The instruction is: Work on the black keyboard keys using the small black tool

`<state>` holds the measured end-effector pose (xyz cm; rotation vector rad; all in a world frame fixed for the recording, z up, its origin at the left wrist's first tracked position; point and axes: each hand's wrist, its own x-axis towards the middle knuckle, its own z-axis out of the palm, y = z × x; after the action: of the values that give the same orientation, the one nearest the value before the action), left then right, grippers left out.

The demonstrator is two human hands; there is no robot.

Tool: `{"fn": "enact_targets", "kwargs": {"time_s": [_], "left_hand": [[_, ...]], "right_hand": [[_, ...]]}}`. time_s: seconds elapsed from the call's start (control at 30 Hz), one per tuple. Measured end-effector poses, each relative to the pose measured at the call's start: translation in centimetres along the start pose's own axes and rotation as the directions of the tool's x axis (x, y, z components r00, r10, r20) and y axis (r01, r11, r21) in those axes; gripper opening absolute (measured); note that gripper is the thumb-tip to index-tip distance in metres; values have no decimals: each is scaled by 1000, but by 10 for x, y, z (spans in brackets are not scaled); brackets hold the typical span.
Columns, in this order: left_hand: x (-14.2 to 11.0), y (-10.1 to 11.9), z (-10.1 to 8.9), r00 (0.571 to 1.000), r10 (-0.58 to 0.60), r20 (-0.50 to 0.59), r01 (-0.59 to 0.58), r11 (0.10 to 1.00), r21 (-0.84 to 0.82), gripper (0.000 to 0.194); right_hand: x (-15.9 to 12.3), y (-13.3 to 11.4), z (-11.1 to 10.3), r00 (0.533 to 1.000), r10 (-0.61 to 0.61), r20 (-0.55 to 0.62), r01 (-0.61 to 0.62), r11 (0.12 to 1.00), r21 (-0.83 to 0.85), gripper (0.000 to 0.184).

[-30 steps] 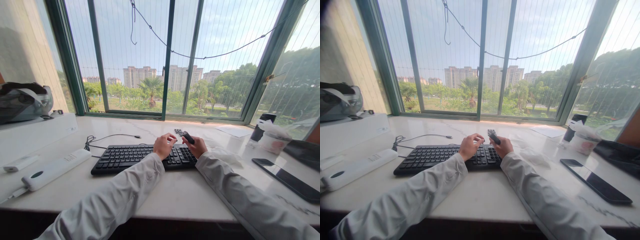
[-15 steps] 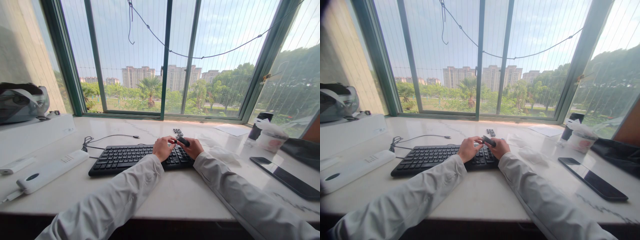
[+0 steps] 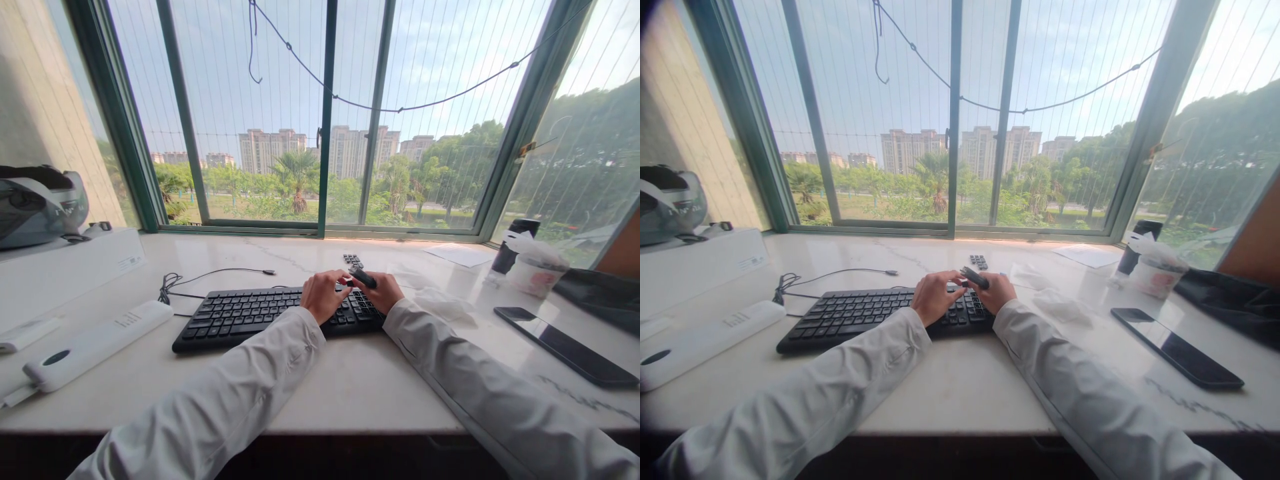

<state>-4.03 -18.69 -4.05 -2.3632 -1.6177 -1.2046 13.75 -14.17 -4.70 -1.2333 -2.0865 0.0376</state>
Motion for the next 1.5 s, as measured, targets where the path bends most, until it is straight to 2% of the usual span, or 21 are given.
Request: {"fn": "enact_targets", "kwargs": {"time_s": [0.33, 0.53, 0.77, 1.13, 1.33, 1.5], "left_hand": [[-1, 5, -5, 999, -34, 12, 34, 999, 21, 15], [0, 4, -6, 998, -63, 13, 61, 992, 108, 17], [2, -2, -6, 997, -66, 45, 58, 983, 175, 19], [7, -10, -11, 998, -32, 57, 14, 956, 294, 19], [26, -15, -14, 991, -52, 127, 4, 937, 350, 20], [60, -22, -1, 973, 5, 230, -95, 920, 380, 22]], "right_hand": [[-1, -3, -2, 998, 57, 18, -57, 998, 19, 32], [0, -3, -9, 988, 156, 5, -153, 979, -137, 25], [5, 6, -18, 960, 279, -4, -272, 932, -239, 25], [9, 20, -26, 935, 349, 57, -297, 862, -410, 30], [12, 29, -31, 921, 384, 71, -327, 858, -396, 28], [13, 33, -35, 895, 438, 85, -372, 838, -399, 29]]}}
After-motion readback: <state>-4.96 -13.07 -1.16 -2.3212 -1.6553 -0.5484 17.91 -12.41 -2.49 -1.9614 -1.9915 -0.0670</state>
